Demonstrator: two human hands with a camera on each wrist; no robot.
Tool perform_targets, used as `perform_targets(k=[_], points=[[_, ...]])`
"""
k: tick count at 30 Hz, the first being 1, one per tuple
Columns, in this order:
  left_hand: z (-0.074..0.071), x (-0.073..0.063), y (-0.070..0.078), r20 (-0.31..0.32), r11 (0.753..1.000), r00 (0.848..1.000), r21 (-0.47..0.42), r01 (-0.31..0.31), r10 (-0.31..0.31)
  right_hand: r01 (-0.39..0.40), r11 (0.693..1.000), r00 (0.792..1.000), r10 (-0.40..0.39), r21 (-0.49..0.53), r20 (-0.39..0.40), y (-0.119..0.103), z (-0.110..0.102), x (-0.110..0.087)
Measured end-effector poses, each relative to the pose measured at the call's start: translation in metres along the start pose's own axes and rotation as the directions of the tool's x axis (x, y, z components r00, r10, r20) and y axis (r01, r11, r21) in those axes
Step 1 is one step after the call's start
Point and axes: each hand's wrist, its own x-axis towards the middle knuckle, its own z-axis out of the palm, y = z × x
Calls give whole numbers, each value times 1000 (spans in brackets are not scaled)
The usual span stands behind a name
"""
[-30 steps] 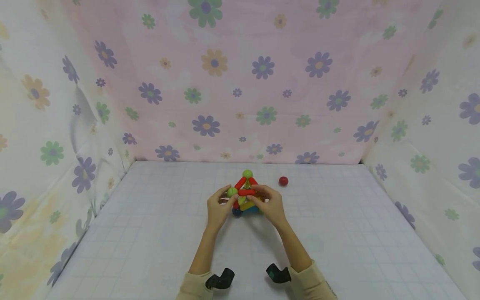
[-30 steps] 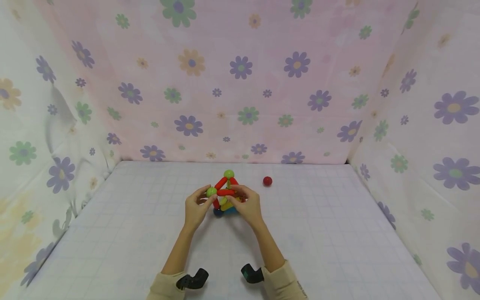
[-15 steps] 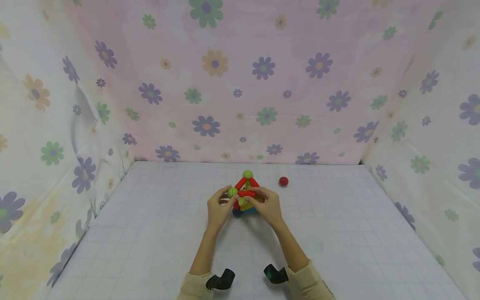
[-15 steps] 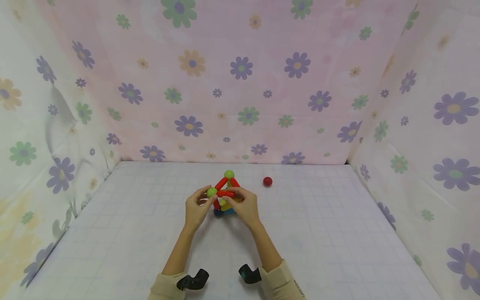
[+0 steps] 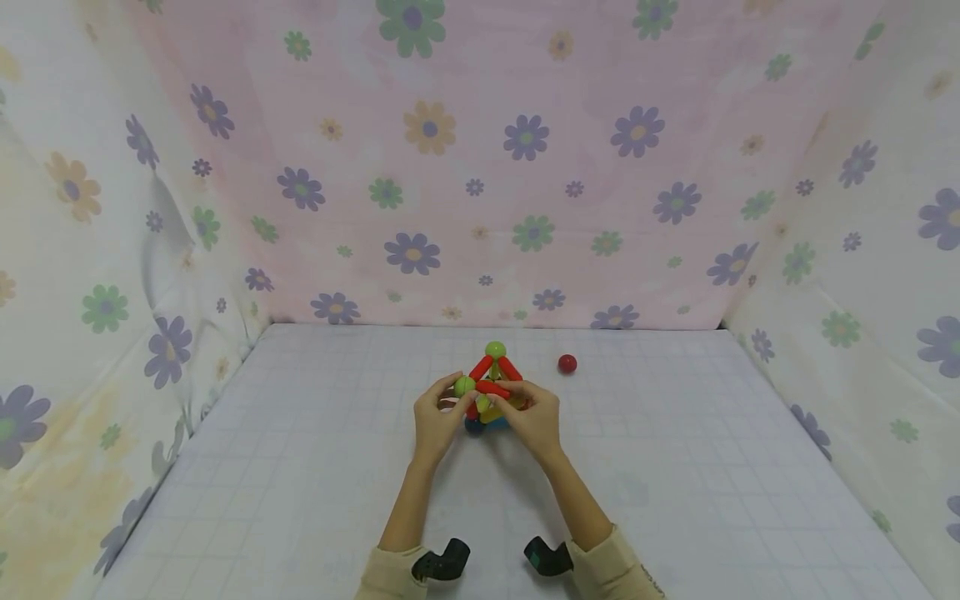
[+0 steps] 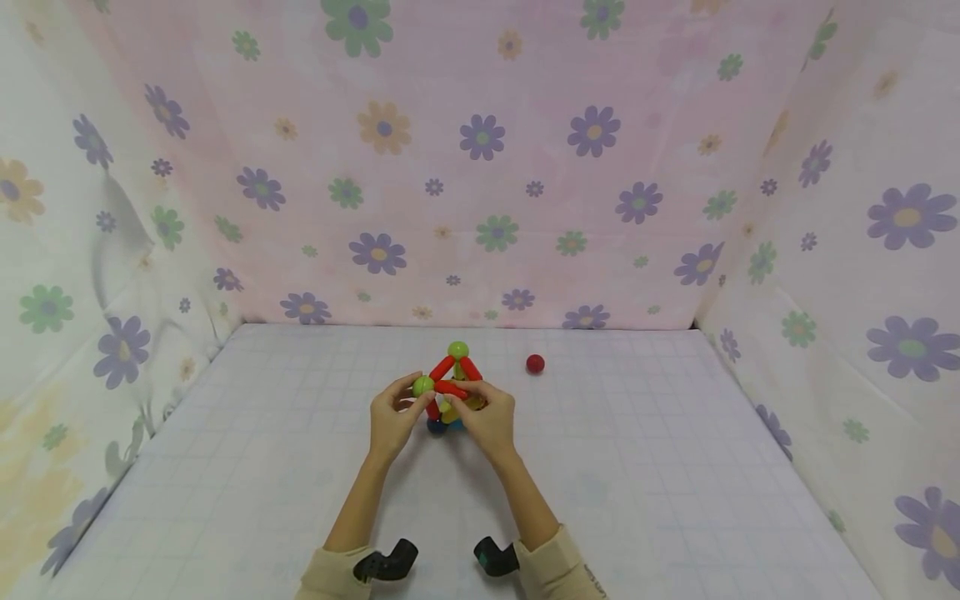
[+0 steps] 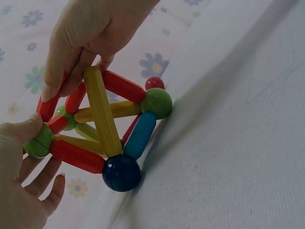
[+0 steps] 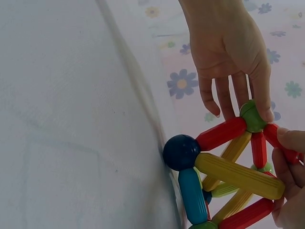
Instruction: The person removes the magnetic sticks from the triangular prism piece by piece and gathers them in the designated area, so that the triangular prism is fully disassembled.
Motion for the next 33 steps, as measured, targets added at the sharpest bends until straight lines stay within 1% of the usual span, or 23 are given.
perform_targets(k=[4, 7, 10, 13, 16, 21, 24, 26, 30, 31, 33], points=[[1, 0, -1, -4, 1000, 1000, 0, 1, -1, -1, 1000, 1000, 1, 9, -6, 2, -1, 0], [1, 0, -1, 0, 1000, 1000, -4, 3, -3, 8, 999, 1000, -8, 36, -17, 5, -4, 2], [1, -1, -1, 5, 1000, 1000, -7, 5, -5, 21, 994, 1000, -19, 105, -15, 10, -10, 5], [1, -1, 0, 0, 1000, 1000, -7, 11, -11, 26, 984, 1000, -28, 175, 12, 16, -17, 9], [1, -1, 1, 0, 1000, 1000, -9, 15, -15, 15, 977, 999, -22, 214, 31, 23, -28, 13], [0, 0, 0, 4, 1000, 1000, -10, 16, -16, -44, 970, 998, 33, 241, 51, 33, -50, 19], [0, 1, -1, 2, 1000, 1000, -7, 14, -14, -94, 969, 995, 85, 227, 50, 38, -66, 23], [1, 1, -1, 3, 1000, 1000, -7, 9, -9, -120, 969, 993, 114, 215, 39, 52, -77, 26], [1, 1, -1, 4, 1000, 1000, -5, 7, -7, -182, 972, 983, 182, 147, 15, 84, -101, 34], [1, 1, 0, 4, 1000, 1000, -6, 7, -7, -203, 970, 979, 203, 131, 8, 92, -106, 35], [1, 1, 0, 4, 1000, 1000, -6, 9, -9, -263, 959, 964, 265, 105, -1, 98, -117, 38]])
